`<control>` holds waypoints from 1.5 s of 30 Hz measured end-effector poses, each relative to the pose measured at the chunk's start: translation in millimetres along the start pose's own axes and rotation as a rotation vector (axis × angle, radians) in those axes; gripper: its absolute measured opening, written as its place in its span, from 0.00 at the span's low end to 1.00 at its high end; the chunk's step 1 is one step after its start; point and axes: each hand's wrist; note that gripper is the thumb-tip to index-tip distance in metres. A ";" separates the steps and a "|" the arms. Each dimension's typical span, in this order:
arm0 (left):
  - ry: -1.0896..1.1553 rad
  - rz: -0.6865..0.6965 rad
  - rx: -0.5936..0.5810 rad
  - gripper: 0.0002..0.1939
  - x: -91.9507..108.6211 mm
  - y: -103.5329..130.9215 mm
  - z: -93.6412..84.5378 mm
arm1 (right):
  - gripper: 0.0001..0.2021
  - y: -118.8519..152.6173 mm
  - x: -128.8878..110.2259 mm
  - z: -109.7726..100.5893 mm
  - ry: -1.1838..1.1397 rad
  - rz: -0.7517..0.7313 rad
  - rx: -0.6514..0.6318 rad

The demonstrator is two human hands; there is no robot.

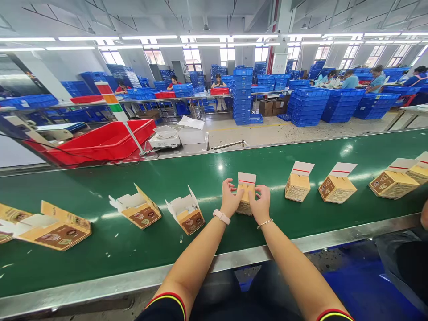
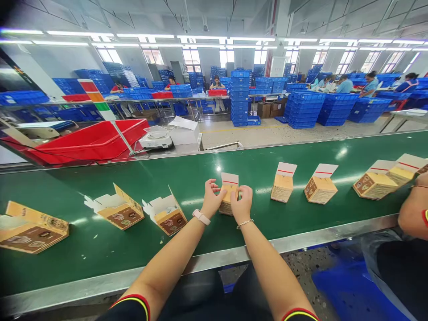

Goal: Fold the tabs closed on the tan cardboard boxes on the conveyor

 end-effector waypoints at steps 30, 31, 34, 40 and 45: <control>0.010 0.376 0.269 0.22 -20.1 53.1 -95.9 | 0.33 91.7 -11.5 12.9 0.309 -0.743 -0.481; 0.065 0.301 0.190 0.23 -21.8 50.7 -93.8 | 0.36 94.3 -7.0 18.5 0.358 -0.715 -0.486; 0.080 0.236 0.145 0.27 -25.0 50.2 -85.7 | 0.39 90.0 4.6 28.1 0.400 -0.591 -0.441; -0.098 0.211 0.106 0.25 -19.3 53.5 -77.6 | 0.21 51.5 2.6 21.0 0.142 -0.620 -0.425; 0.100 0.179 0.115 0.30 -11.7 42.3 -63.8 | 0.10 34.3 -13.4 17.5 0.043 -0.569 -0.339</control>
Point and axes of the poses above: each hand's wrist, its own y-axis away from the middle knuckle, its own z-axis out of the palm, x = y × z, and after that the axes turned 3 degrees about z, right-handed
